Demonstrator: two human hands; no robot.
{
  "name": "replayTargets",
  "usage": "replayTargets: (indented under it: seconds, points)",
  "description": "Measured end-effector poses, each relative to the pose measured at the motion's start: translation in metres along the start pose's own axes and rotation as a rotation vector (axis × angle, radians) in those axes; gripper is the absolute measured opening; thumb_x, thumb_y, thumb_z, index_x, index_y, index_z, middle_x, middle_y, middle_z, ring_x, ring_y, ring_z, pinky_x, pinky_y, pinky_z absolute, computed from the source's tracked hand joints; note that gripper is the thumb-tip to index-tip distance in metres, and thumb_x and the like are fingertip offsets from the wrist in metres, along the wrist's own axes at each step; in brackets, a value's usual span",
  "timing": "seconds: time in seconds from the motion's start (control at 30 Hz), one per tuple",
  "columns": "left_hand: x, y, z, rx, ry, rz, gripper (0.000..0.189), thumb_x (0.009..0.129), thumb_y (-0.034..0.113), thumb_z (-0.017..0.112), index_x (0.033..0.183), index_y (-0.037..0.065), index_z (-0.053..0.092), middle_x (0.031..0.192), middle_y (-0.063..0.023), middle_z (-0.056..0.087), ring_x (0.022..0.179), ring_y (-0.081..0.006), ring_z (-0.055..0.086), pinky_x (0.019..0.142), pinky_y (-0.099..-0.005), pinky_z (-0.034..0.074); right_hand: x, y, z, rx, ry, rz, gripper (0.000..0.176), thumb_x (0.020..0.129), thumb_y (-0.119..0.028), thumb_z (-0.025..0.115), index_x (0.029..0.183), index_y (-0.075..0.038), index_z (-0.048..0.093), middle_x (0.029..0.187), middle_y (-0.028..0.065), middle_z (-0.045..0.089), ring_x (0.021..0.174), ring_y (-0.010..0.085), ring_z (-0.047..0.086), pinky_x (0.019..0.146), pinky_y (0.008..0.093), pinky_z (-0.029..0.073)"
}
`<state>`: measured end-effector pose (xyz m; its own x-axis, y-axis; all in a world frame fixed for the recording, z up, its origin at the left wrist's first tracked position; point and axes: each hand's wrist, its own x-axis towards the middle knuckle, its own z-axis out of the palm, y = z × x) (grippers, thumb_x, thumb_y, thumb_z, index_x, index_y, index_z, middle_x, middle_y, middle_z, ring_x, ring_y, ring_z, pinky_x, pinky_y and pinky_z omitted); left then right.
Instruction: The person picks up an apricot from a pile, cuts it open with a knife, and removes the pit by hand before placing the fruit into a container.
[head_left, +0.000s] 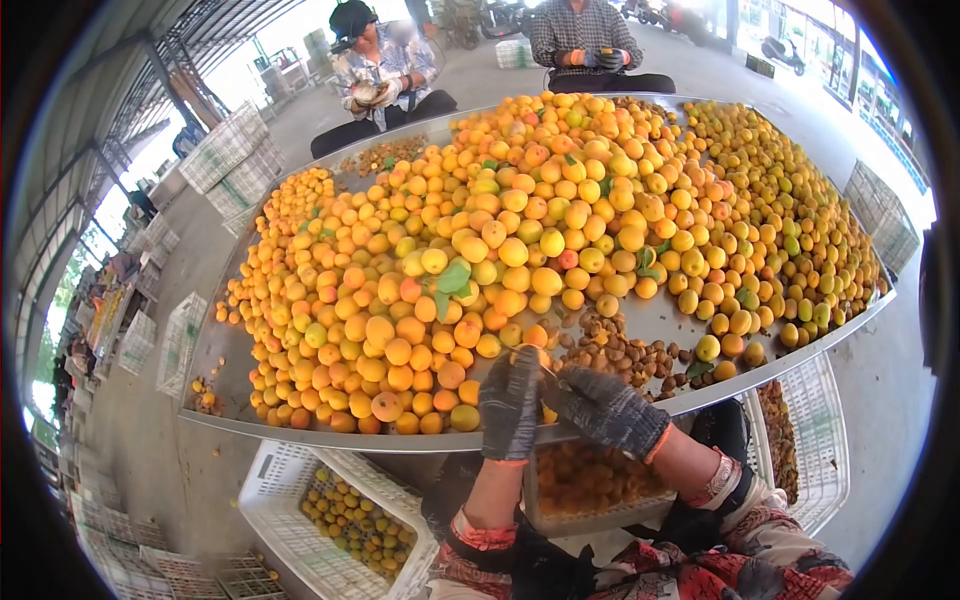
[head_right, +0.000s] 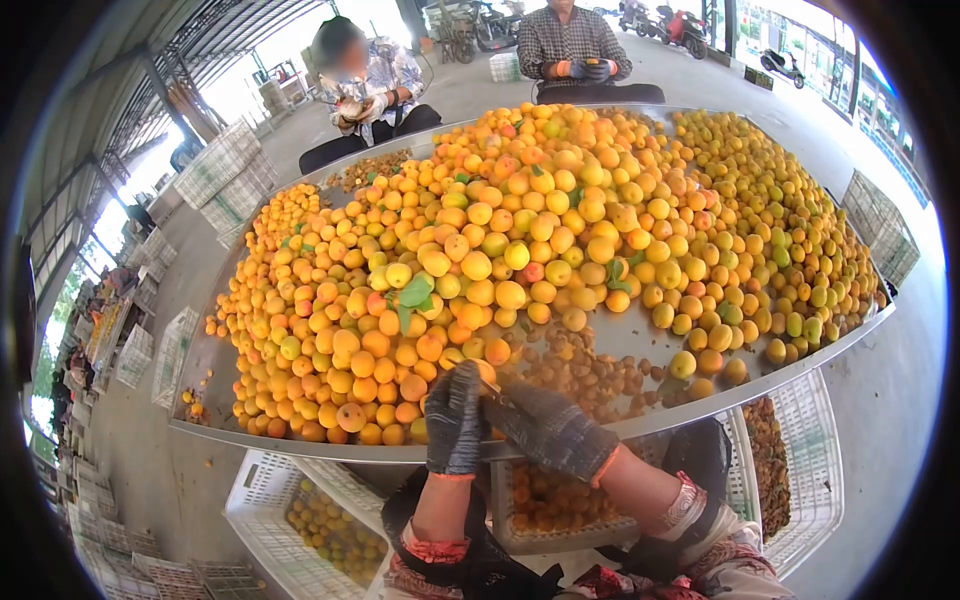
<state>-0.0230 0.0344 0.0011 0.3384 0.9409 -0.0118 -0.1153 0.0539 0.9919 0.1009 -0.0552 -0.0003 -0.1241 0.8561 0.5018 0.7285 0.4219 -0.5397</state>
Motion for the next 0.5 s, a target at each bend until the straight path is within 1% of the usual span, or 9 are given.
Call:
replayTargets:
  seconds: [0.07,0.13,0.2,0.27,0.3,0.37,0.4,0.47,0.5]
  points:
    - [0.001,0.001,-0.003,-0.078,0.037,-0.041,0.030,0.086,0.030,0.059,0.086,0.001,0.061,0.066,-0.0046,0.056,0.059,-0.0113,0.053,0.053,-0.0285,0.043,0.009,-0.032,-0.023,0.337,-0.128,0.599,0.025,0.087,-0.008,0.054,0.111,-0.001,0.055,0.087,0.0069,0.059,0.080,0.0114,0.056,0.070,0.0261,0.047]
    - [0.003,0.009,-0.008,-0.308,0.091,-0.216,0.032,0.088,0.035,0.055,0.085,0.004,0.060,0.068,-0.0016,0.056,0.057,-0.0096,0.051,0.051,-0.0238,0.043,-0.004,-0.036,-0.037,0.364,-0.145,0.615,0.025,0.087,-0.007,0.054,0.111,-0.001,0.055,0.086,0.0052,0.059,0.079,0.0115,0.056,0.070,0.0259,0.047]
    - [0.003,0.014,-0.006,-0.410,0.090,-0.269,0.033,0.088,0.036,0.054,0.086,0.004,0.059,0.069,-0.0017,0.056,0.057,-0.0093,0.051,0.051,-0.0225,0.043,-0.011,-0.039,-0.046,0.389,-0.158,0.644,0.026,0.087,-0.005,0.053,0.112,0.000,0.054,0.084,0.0036,0.059,0.078,0.0116,0.056,0.070,0.0258,0.047]
    - [-0.001,0.016,-0.002,-0.514,0.081,-0.330,0.034,0.089,0.037,0.052,0.086,0.005,0.058,0.070,-0.0018,0.055,0.057,-0.0091,0.051,0.050,-0.0212,0.043,-0.012,-0.042,-0.054,0.450,0.003,0.717,0.031,0.085,-0.004,0.055,0.115,0.001,0.051,0.092,0.0041,0.060,0.083,0.0133,0.058,0.074,0.0252,0.047]
    - [-0.003,0.018,0.000,-0.524,0.074,-0.337,0.034,0.089,0.037,0.052,0.088,0.004,0.058,0.071,-0.0023,0.056,0.058,-0.0090,0.051,0.050,-0.0209,0.043,-0.009,-0.044,-0.054,0.449,0.008,0.721,0.031,0.085,-0.004,0.055,0.115,0.001,0.051,0.092,0.0041,0.060,0.083,0.0133,0.058,0.074,0.0252,0.047]
    - [-0.002,0.018,0.002,-0.536,0.063,-0.340,0.034,0.089,0.037,0.052,0.089,0.003,0.057,0.072,-0.0028,0.056,0.058,-0.0090,0.051,0.049,-0.0206,0.043,0.004,-0.049,-0.050,0.354,0.200,0.566,0.039,0.082,-0.004,0.059,0.118,0.001,0.049,0.101,0.0093,0.060,0.091,0.0176,0.058,0.080,0.0267,0.046]
    - [-0.001,0.015,0.001,-0.526,0.039,-0.376,0.034,0.089,0.037,0.052,0.091,0.003,0.058,0.072,-0.0029,0.056,0.059,-0.0089,0.051,0.050,-0.0208,0.043,0.011,-0.047,-0.050,0.351,0.199,0.566,0.039,0.082,-0.004,0.059,0.118,0.001,0.049,0.101,0.0093,0.060,0.091,0.0176,0.058,0.080,0.0267,0.046]
    - [-0.002,0.015,0.002,-0.514,0.013,-0.415,0.034,0.088,0.037,0.053,0.092,0.003,0.058,0.073,-0.0031,0.056,0.060,-0.0087,0.051,0.051,-0.0209,0.043,0.025,-0.032,-0.046,0.283,0.151,0.230,0.050,0.077,-0.006,0.067,0.122,0.000,0.046,0.111,0.0133,0.057,0.099,0.0213,0.056,0.086,0.0296,0.044]
    - [-0.006,0.018,0.003,-0.457,-0.012,-0.398,0.035,0.088,0.037,0.053,0.095,0.003,0.058,0.074,-0.0027,0.057,0.060,-0.0087,0.051,0.051,-0.0214,0.043,0.028,-0.019,-0.042,0.282,0.153,0.233,0.050,0.077,-0.006,0.067,0.122,0.000,0.046,0.111,0.0133,0.057,0.099,0.0213,0.056,0.086,0.0296,0.044]
